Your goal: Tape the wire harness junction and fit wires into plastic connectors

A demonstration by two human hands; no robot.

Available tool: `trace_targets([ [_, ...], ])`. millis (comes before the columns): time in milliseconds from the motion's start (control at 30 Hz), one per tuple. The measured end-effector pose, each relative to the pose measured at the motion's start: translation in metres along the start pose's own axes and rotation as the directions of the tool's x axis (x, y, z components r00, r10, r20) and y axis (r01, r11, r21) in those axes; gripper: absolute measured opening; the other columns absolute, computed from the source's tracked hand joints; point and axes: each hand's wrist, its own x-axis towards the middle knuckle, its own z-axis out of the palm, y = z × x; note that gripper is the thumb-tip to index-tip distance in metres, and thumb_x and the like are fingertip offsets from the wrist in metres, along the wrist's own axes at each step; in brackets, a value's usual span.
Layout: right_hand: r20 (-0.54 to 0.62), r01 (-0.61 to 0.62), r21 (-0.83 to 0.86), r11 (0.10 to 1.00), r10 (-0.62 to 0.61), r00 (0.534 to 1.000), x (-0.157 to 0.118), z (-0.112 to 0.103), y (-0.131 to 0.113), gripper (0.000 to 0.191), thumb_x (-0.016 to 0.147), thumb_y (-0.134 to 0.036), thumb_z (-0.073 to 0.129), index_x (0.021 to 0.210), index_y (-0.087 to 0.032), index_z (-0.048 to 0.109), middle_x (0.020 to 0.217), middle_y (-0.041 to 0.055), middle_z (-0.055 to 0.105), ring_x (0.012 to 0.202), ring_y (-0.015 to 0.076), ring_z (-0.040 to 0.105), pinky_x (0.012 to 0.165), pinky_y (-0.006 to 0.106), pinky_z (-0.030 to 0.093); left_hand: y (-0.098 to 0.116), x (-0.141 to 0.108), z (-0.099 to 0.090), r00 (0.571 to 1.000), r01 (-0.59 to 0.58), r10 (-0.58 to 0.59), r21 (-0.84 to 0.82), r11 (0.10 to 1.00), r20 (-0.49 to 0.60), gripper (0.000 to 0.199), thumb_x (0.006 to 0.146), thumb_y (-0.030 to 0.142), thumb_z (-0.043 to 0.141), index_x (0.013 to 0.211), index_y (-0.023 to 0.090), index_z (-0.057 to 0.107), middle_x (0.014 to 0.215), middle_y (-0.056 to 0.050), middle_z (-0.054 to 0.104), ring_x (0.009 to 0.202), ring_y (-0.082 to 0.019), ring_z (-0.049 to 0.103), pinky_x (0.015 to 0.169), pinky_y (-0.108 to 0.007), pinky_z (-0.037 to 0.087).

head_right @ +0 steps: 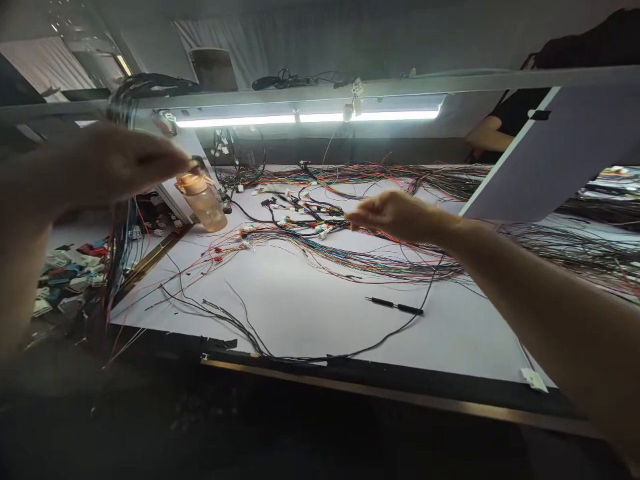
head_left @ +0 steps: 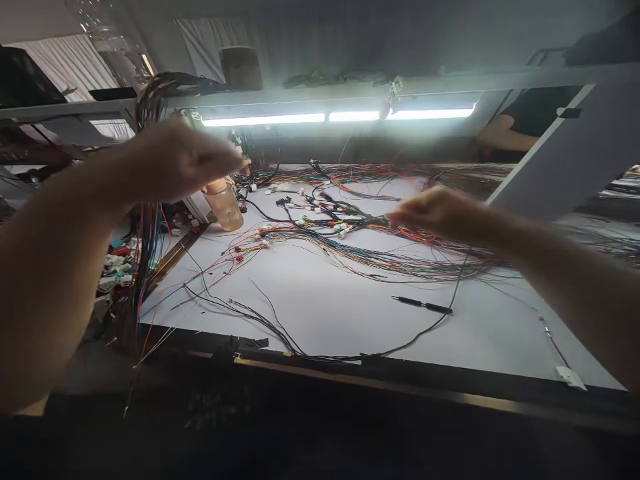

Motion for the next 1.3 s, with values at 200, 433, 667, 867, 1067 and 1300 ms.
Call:
trace_targets([
  [200, 0.43, -0.093, -0.155, 0.984, 0.152, 0.89, -0.061, 0.073, 0.05, 0.052, 0.089, -0.06, 0.04, 0.073, -0.018, 0.067, 0.067, 0.0031, 0.062, 0.061, 0.0133, 0.053, 0.057, 0.026, 0.035, -0.017, -0.112, 0.125, 0.948, -0.224, 0.21, 0.03, 0.974, 0.239, 0.034, 0.097, 0.04, 0.038, 0.1, 0.028, 0.07, 0.077, -0.002, 0.064, 0.06, -0.012, 0.056, 0.051, -0.022, 0.043],
  [433, 0.406, -0.038, -0.259, 0.965, 0.145, 0.902, -0.103, 0.12, 0.056, 0.049, 0.093, -0.053, 0.033, 0.073, -0.02, 0.062, 0.083, 0.0063, 0.065, 0.073, 0.018, 0.059, 0.063, 0.027, 0.037, -0.028, -0.175, 0.211, 0.964, -0.161, 0.173, -0.074, 0.984, 0.201, 0.031, 0.094, 0.032, 0.048, 0.122, 0.033, 0.061, 0.121, -0.009, 0.058, 0.105, -0.022, 0.055, 0.089, -0.038, 0.049],
  [667, 0.449, -0.187, -0.419, 0.888, 0.382, 0.807, -0.083, 0.097, 0.054, 0.043, 0.09, -0.043, 0.043, 0.065, -0.016, 0.067, 0.069, 0.011, 0.064, 0.062, 0.0206, 0.058, 0.059, 0.03, 0.035, -0.016, -0.151, 0.226, 0.968, -0.146, 0.173, -0.153, 0.977, 0.181, 0.028, 0.094, 0.032, 0.05, 0.119, 0.036, 0.062, 0.122, -0.006, 0.059, 0.108, -0.023, 0.053, 0.089, -0.04, 0.045],
  [867, 0.231, 0.065, -0.1, 0.993, -0.04, 0.972, -0.047, 0.093, 0.05, 0.026, 0.092, -0.034, 0.046, 0.095, -0.021, 0.069, 0.094, 0.005, 0.068, 0.085, 0.016, 0.06, 0.076, 0.026, 0.042, -0.007, -0.132, 0.222, 0.984, -0.137, 0.146, -0.088, 0.987, 0.104, 0.023, 0.092, 0.04, 0.052, 0.11, 0.034, 0.065, 0.113, -0.004, 0.064, 0.097, -0.022, 0.058, 0.085, -0.042, 0.038],
  [1067, -0.014, -0.075, -0.307, 0.949, 0.074, 0.997, 0.05, 0.135, 0.042, 0.026, 0.094, -0.031, 0.045, 0.109, -0.024, 0.065, 0.111, 0.004, 0.065, 0.102, 0.0175, 0.058, 0.081, 0.026, 0.043, -0.002, -0.048, 0.259, 0.991, -0.112, 0.118, -0.095, 0.989, 0.058, 0.026, 0.094, 0.034, 0.048, 0.113, 0.024, 0.062, 0.116, -0.006, 0.064, 0.107, -0.024, 0.055, 0.089, -0.043, 0.035],
  [1300, -0.021, -0.172, -0.402, 0.899, 0.179, 0.984, 0.1, 0.154, 0.063, 0.025, 0.093, -0.029, 0.044, 0.099, -0.02, 0.066, 0.105, 0.0096, 0.067, 0.095, 0.0224, 0.061, 0.073, 0.028, 0.042, -0.011, -0.014, 0.302, 0.981, -0.107, 0.126, -0.131, 0.986, 0.146, 0.023, 0.094, 0.026, 0.045, 0.109, 0.022, 0.061, 0.111, -0.007, 0.064, 0.107, -0.021, 0.055, 0.1, -0.046, 0.03],
])
